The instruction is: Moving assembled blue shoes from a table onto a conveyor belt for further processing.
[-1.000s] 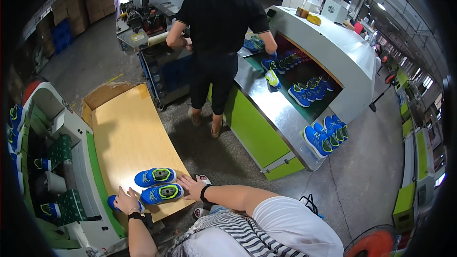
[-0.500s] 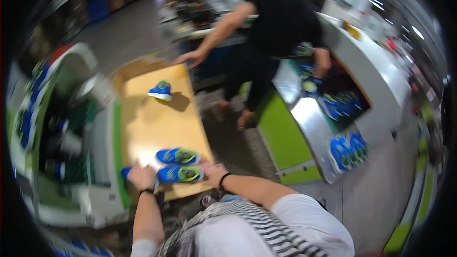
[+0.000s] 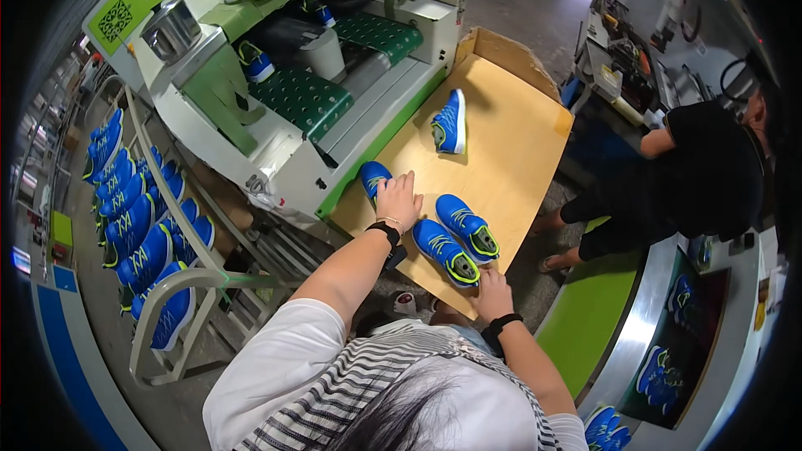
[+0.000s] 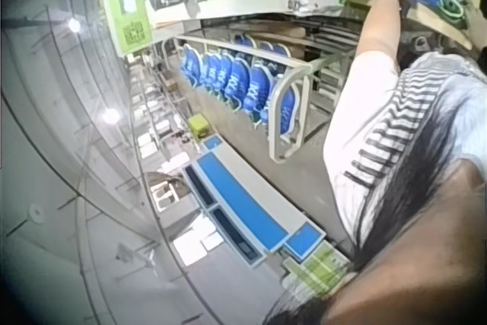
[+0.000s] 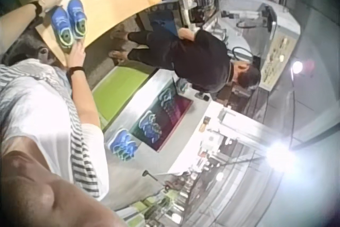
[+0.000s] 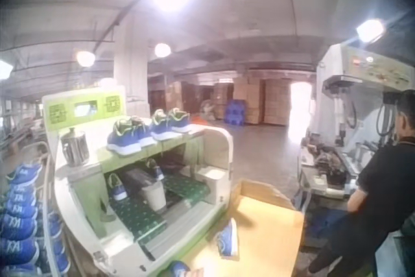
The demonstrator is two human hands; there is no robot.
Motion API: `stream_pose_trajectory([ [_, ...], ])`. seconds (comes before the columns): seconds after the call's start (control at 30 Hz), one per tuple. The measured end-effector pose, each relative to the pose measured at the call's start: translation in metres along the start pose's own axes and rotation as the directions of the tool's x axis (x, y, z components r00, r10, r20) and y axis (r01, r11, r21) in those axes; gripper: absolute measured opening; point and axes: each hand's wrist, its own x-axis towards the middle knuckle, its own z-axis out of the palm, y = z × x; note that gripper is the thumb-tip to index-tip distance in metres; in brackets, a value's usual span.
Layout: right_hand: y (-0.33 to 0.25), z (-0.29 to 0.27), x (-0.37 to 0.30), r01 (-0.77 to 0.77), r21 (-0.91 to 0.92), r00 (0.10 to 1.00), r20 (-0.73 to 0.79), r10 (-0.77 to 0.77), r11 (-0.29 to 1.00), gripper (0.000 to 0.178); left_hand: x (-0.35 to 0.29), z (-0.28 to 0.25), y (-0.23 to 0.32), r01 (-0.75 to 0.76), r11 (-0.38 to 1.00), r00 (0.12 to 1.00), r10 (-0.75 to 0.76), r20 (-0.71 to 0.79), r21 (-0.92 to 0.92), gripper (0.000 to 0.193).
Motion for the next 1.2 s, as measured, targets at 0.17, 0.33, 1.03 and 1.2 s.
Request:
stream_pose_trajectory([
  [0.17,0.035,-0.026,0.031,-0.156,0.240,0.965,-0.169,0.199,0.958,0.038,0.005,0.006,0.002,0.002,1.000,1.000,-0.002,0.006,-0.008,0.057],
  [0.33,0.009,-0.062,0.064,0.178,0.444,0.906,-0.422,0.030,0.878,0.050,0.011,0.008,0.004,0.039,0.999,0.995,-0.041,0.096,0.023,0.063],
  [1.03,0.030,-0.050,0.107,0.276,0.644,0.960,-0.218,-0.176,0.713,0.083,0.204,0.093,0.162,0.280,0.735,0.959,-0.193,0.205,-0.617,0.110],
  [1.2,0.029,-0.057,0.111,0.223,0.714,0.975,-0.156,-0.160,0.663,0.078,0.218,0.108,0.150,0.450,0.258,0.892,-0.084,0.444,-0.855,0.093],
])
